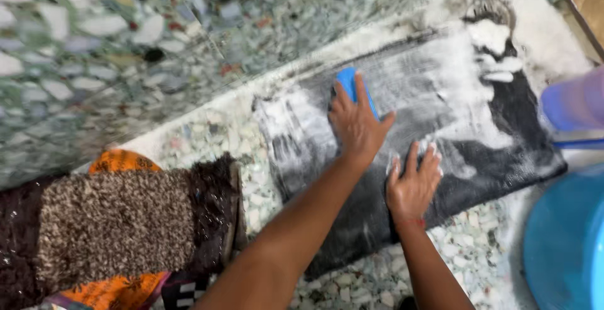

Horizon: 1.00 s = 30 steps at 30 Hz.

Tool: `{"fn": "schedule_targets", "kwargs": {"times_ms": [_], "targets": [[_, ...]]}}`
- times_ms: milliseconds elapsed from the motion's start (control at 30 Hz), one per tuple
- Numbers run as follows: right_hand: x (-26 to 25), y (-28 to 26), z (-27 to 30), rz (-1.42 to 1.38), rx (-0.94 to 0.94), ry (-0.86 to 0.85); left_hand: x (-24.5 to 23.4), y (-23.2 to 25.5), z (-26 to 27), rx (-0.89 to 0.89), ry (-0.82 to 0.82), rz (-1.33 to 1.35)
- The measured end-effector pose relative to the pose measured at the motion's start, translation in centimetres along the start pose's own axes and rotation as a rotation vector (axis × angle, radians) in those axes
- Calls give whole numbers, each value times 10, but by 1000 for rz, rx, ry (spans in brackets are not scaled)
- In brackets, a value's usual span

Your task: The person washes two decorative mats on the floor using a blue brush and soap, pouring water from a purple pitcher and scrubbing the surface of each mat.

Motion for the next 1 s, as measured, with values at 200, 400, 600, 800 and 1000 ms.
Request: {"fn": "schedule_targets", "kwargs": {"times_ms": [200,400,600,800,1000], "targets": [[-7,-6,-11,39,5,2,13,10,-22,-10,-149,-284],[-1,2,-9,61,10,0,-51,-55,-8,-73,35,-399],[-7,-2,-8,39,23,21,-128,-63,7,-384,-354,-326],[-8,-2,-4,8,26,26,-33,19,42,232,-608,-352],[-2,3,-5,5,30,12,-43,-11,41,287,-501,-415]]}}
Point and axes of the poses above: each hand's wrist, its own z-axis away from the middle knuckle, its own x-axis out of the palm, y = z × x, the point moved 1 cm from there along -z, towards the middle knuckle, and after that the axes turned 8 degrees about y, right-handed, at the moved point
